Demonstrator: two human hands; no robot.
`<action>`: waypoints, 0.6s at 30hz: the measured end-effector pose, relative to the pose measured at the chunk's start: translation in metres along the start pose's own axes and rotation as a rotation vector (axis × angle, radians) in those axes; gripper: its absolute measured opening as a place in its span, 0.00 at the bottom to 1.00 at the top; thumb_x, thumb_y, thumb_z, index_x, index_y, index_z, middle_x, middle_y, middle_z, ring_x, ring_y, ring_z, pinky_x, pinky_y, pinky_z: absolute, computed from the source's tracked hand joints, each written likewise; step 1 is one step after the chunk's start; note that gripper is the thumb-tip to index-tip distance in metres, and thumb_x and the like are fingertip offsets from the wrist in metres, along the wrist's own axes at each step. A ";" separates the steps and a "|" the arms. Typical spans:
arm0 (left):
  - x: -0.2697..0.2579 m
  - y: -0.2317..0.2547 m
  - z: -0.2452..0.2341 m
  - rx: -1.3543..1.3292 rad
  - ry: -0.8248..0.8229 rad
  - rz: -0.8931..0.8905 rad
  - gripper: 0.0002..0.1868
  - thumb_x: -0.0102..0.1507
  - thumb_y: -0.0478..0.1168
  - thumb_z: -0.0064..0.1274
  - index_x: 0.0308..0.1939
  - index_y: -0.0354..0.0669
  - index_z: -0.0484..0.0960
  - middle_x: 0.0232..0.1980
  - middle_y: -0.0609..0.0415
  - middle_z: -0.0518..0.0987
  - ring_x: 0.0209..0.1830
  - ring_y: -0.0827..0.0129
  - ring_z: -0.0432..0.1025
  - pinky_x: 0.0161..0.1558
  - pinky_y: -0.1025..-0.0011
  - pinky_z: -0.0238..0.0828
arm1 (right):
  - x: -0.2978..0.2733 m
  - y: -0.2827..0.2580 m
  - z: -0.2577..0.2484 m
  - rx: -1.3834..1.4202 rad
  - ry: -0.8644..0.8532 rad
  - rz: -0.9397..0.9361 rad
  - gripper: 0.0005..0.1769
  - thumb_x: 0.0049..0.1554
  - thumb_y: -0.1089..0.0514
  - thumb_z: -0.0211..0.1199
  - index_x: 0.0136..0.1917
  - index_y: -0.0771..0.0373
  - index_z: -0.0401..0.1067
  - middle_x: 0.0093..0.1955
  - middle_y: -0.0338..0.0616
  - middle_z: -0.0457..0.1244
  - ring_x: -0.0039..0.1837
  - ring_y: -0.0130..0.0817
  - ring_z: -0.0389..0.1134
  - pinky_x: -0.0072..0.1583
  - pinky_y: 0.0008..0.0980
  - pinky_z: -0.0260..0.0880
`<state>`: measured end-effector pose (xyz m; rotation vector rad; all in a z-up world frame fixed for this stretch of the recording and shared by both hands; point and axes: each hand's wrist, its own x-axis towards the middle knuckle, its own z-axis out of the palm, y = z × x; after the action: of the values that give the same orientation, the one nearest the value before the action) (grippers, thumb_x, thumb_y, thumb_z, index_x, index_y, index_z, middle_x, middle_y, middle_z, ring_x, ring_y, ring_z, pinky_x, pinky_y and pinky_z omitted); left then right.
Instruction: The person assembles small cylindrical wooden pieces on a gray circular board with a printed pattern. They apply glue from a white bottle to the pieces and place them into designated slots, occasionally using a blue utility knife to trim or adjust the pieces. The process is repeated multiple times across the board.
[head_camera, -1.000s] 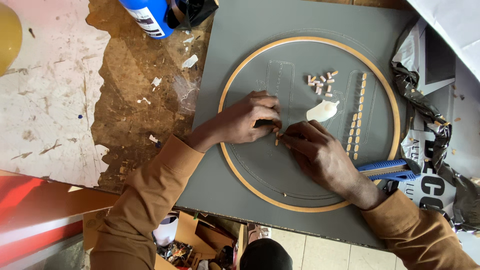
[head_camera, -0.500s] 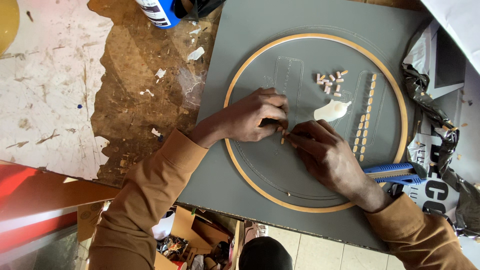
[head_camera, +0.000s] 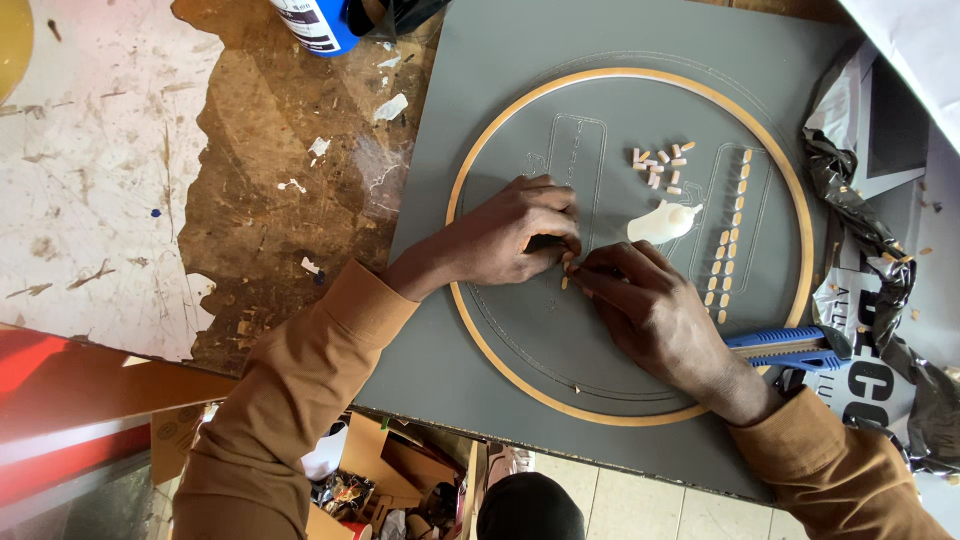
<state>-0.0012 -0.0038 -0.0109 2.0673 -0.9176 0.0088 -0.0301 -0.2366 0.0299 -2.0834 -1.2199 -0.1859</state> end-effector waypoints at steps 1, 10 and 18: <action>0.000 -0.001 0.001 0.000 -0.001 0.001 0.07 0.63 0.32 0.56 0.35 0.53 0.81 0.39 0.60 0.72 0.46 0.59 0.71 0.49 0.57 0.65 | 0.000 0.000 0.000 -0.001 0.001 0.001 0.08 0.57 0.71 0.62 0.49 0.67 0.79 0.47 0.54 0.67 0.43 0.53 0.69 0.40 0.44 0.70; 0.000 -0.005 0.004 0.028 -0.008 0.019 0.07 0.63 0.32 0.56 0.36 0.53 0.81 0.40 0.59 0.72 0.47 0.57 0.71 0.49 0.56 0.65 | 0.000 0.002 0.000 0.006 -0.017 -0.023 0.07 0.57 0.71 0.62 0.48 0.69 0.78 0.47 0.57 0.66 0.43 0.58 0.68 0.40 0.48 0.69; -0.002 -0.007 0.007 0.046 -0.015 0.002 0.07 0.63 0.33 0.57 0.37 0.53 0.81 0.41 0.61 0.71 0.47 0.60 0.70 0.49 0.58 0.63 | -0.001 0.000 -0.001 -0.016 -0.005 0.001 0.08 0.57 0.71 0.63 0.49 0.66 0.79 0.46 0.54 0.67 0.43 0.53 0.69 0.41 0.46 0.70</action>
<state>-0.0002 -0.0047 -0.0210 2.1108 -0.9368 0.0161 -0.0305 -0.2377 0.0304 -2.0994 -1.2240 -0.1909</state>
